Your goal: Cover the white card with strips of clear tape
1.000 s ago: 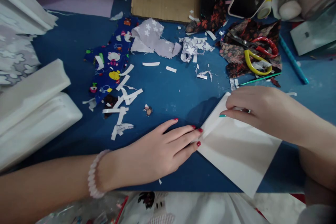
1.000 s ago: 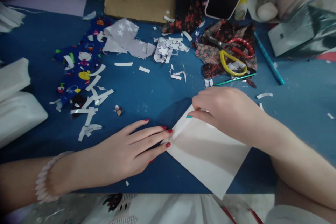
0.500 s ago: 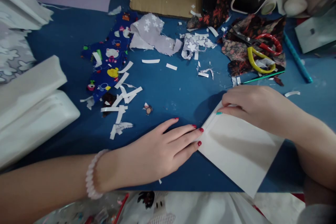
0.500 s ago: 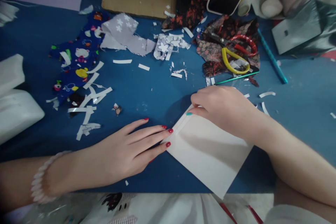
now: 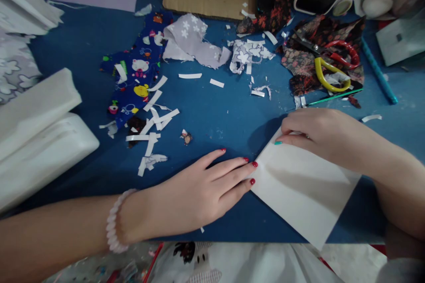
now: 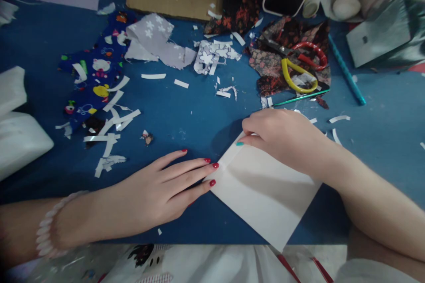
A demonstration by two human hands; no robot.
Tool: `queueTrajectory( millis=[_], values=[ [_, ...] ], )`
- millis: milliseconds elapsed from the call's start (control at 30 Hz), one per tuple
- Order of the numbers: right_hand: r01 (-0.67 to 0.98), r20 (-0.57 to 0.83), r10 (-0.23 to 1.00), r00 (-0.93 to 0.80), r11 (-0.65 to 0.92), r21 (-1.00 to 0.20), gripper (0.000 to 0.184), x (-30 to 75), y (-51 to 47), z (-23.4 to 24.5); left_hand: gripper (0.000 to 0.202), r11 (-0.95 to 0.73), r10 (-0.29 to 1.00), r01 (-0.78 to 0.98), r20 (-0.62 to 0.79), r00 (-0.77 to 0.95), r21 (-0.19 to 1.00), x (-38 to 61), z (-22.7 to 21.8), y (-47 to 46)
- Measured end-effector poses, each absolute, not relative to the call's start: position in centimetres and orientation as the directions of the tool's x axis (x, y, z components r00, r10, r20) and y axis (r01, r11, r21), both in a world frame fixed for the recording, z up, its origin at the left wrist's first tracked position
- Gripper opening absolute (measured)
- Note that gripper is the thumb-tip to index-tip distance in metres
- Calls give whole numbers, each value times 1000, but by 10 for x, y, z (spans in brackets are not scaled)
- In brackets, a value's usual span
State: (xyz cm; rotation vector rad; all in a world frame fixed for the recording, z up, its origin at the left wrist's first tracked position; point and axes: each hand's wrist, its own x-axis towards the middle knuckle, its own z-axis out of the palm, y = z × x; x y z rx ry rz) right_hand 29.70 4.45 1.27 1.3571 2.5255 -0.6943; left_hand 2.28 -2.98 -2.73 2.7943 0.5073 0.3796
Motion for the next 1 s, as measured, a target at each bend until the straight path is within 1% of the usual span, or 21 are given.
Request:
queueTrajectory(
  millis=[667,867,933,1000],
  values=[
    [839,-415,731,-542,448,-308,26,295,46,15,33,-904,371,303,202,906,303,22,-27,-30],
    [849,-431,731,-529,451,-276,25,295,45,15,33,-903,371,299,207,905,308,23,-26,-29],
    [847,-415,739,-531,473,-242,24,295,43,14,32,-904,368,297,205,907,309,23,-26,-28],
    [855,-409,753,-515,486,-183,24,295,42,13,33,-910,348,280,199,916,305,23,-25,-27]
  ],
)
